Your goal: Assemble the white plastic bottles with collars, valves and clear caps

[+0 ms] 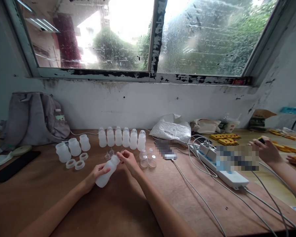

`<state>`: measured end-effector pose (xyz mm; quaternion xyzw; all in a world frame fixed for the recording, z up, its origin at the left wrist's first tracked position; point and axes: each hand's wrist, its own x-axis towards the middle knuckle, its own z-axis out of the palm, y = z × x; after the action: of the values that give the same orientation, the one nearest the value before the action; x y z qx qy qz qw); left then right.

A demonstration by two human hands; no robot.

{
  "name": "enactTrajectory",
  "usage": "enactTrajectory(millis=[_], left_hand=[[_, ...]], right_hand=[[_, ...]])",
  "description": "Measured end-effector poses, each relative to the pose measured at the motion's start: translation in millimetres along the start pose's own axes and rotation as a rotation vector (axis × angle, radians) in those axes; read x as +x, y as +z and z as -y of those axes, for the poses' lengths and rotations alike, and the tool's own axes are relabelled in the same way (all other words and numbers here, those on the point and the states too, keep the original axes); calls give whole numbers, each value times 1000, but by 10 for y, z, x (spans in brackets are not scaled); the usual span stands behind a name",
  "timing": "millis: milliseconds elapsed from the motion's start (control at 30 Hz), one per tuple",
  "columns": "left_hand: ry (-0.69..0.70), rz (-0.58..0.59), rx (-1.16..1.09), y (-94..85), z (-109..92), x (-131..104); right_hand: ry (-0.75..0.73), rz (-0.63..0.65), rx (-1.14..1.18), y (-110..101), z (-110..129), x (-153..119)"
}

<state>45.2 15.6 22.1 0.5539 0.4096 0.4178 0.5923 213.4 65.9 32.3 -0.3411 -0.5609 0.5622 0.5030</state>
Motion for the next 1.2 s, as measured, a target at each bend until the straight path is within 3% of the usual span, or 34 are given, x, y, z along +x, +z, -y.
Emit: enactTrajectory(millis=[200,433,633,833,1033,1200], left_hand=[[-15,-10,-6,-3,-4,7],[-44,26,3,-1,13,10],[-65,26,-48,-4,19,18],[-94,-12,-122,-23,8,24],[-104,16,-132,5,-11,-2],[-98,28,-119,8,-6,-3]], right_hand=[[-32,21,42,-17,-3,9],[53,45,138,-73,-21,39],[34,-41,72,-75,-39,31],[101,117,251,-37,55,-1],[85,89,241,-73,-50,37],[74,133,248,-41,41,-11]])
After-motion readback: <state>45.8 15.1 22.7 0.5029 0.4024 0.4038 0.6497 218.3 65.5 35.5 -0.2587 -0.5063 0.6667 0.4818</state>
